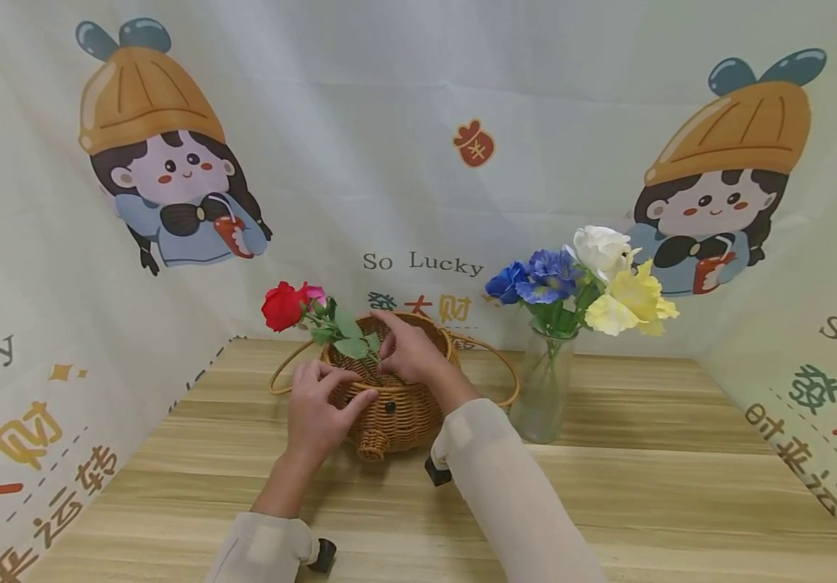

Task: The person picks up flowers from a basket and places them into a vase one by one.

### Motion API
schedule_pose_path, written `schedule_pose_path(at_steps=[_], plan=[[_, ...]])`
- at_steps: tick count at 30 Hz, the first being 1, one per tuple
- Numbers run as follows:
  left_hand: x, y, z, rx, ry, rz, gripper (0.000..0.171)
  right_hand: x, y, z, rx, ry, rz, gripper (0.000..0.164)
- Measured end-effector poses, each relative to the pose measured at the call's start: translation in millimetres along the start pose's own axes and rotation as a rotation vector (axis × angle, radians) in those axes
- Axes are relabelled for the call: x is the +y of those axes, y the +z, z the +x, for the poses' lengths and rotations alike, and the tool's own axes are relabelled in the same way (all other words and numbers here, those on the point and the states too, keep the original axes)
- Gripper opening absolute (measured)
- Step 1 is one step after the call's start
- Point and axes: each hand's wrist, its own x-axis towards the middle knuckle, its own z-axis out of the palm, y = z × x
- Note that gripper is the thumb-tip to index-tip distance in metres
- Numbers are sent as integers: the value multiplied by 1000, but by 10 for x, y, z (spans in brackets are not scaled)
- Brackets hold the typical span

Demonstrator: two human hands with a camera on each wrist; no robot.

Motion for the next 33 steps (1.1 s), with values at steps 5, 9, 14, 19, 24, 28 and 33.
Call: schedule_pose_path(at_steps=[5,9,14,19,24,28,33], plan=[[-5,-5,-4,-5,-3,2,33,4,9,3,22,47,9,78],[-5,-10,-11,-14,-8,7,32,-11,15,-4,25,93,14,63],[-10,-11,-15,-21,-13,10,32,-29,12,-26,36,117,19,39],[-5,-10,-6,-24,-15,10,33,-39,1,-42,50,139,-3,20],[5,-8,-1,-19,-15,6,33,-49,-8,-56,53,134,-56,14],[7,-7,-1,-19,-17,9,33,-57,-9,-66,56,125,-73,14],[1,-11,7,-16,-19,-7,32,-72,-18,-74,97,100,-84,12]])
